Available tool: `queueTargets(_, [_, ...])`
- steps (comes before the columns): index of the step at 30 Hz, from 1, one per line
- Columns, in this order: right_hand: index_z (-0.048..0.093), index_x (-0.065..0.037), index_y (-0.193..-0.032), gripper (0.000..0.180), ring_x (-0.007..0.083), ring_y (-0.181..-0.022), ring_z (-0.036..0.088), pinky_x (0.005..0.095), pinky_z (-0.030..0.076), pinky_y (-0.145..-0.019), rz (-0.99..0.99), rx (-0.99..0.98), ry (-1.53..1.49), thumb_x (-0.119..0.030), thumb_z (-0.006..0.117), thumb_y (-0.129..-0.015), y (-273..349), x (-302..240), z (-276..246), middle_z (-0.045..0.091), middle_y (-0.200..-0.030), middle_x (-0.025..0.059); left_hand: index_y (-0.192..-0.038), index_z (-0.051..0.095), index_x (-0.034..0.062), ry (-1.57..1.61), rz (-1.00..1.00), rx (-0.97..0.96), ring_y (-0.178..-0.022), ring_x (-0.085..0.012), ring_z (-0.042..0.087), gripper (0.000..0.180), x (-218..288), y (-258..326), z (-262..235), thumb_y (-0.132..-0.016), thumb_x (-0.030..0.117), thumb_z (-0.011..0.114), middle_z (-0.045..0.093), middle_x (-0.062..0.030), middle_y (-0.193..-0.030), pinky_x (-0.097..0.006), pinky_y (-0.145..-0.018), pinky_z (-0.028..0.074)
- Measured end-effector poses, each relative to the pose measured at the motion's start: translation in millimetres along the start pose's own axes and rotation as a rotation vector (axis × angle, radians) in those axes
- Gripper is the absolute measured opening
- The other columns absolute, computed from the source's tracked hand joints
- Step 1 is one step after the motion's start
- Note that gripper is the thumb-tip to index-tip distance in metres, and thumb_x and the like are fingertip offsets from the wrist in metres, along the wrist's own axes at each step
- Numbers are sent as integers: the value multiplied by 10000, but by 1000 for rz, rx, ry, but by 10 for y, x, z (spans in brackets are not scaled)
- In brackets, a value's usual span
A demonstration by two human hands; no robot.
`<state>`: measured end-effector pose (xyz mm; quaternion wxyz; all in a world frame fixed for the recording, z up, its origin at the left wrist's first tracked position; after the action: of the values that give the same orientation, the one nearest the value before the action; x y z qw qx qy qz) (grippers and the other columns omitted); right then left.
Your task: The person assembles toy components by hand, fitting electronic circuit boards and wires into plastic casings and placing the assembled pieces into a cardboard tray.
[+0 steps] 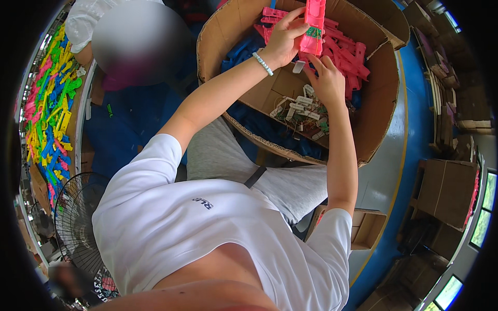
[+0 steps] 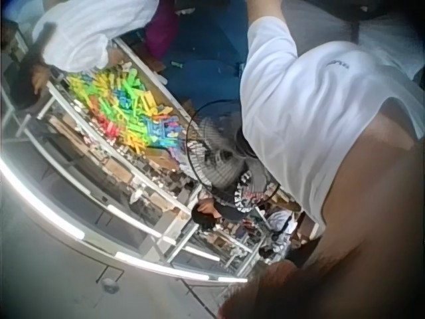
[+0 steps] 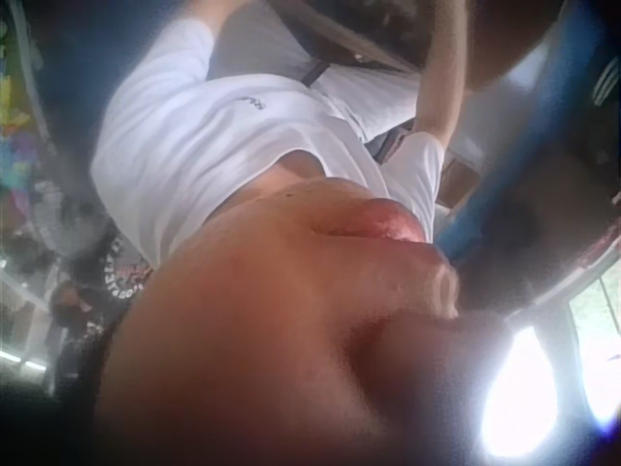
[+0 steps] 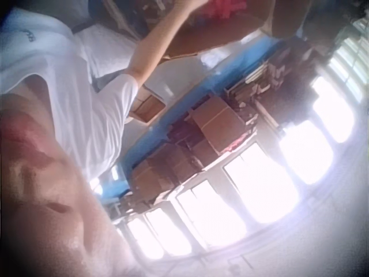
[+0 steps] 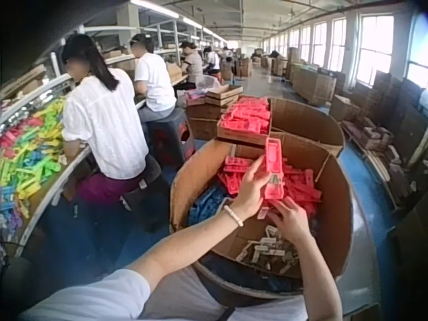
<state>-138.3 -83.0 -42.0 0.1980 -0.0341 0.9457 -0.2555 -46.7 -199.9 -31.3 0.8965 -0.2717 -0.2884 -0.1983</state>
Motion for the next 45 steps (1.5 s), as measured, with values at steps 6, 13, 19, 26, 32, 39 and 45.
queueTargets(6, [689,-33,-998,208,208,-781,575,326,469,-671,6,-137,-255,-100,728,-804,30,-29,212,555,-872,84,-1364,416,65,-73,38,91,-976,-221,646,476,-25,-45,-157,-913,-33,534,618,-128,-1131,-371,-836,566])
queueTargets(13, [668,-8,-962,211,166,-780,577,297,488,-720,-145,328,-419,13,739,-764,-66,-213,-347,626,-990,105,-1342,441,59,-150,-134,177,-935,-184,641,396,-115,-49,-341,-952,76,512,618,-90,-1123,-347,-792,553])
queueTargets(19, [624,23,-1011,165,120,-833,646,264,538,-688,103,676,-503,17,675,-855,-53,138,-534,662,-996,86,-1439,361,92,-281,-368,-111,-1027,-145,619,469,-339,168,-23,-1007,214,496,601,-76,-1176,-319,-790,559])
queueTargets(26, [652,0,-1026,167,194,-787,692,290,569,-695,95,722,-299,-23,671,-861,17,212,-747,662,-951,101,-1443,327,103,-180,-407,-277,-851,-186,658,459,-363,331,183,-1025,244,452,611,-84,-1099,-345,-681,572])
queueTargets(32, [682,-30,-984,159,213,-800,690,296,569,-687,175,331,303,-39,697,-826,-40,279,-788,665,-967,119,-1439,329,98,-497,-96,-175,-761,-168,638,444,-301,201,2,-1030,234,431,607,-86,-1027,-322,-627,550])
queueTargets(39, [658,27,-949,94,137,-831,677,271,555,-710,170,833,-605,6,680,-861,36,308,-802,686,-896,76,-1456,321,79,-471,-174,-196,-755,-152,631,470,-313,262,104,-1028,237,437,606,-80,-1007,-309,-609,541])
queueTargets(45, [686,2,-936,116,195,-796,694,281,550,-703,-33,775,-24,5,708,-822,-55,172,-888,700,-903,100,-1463,354,84,-315,-391,-337,-737,-144,626,465,-282,398,296,-1027,223,439,621,-67,-936,-296,-656,537])
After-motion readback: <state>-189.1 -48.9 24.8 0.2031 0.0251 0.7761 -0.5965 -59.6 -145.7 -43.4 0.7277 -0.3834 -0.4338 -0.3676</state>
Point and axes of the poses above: each hand's wrist, its own y-axis away from the middle knuckle, its own z-axis out of the palm, x = y × z, the point moved 5 cm from there along -y, towards the middle knuckle
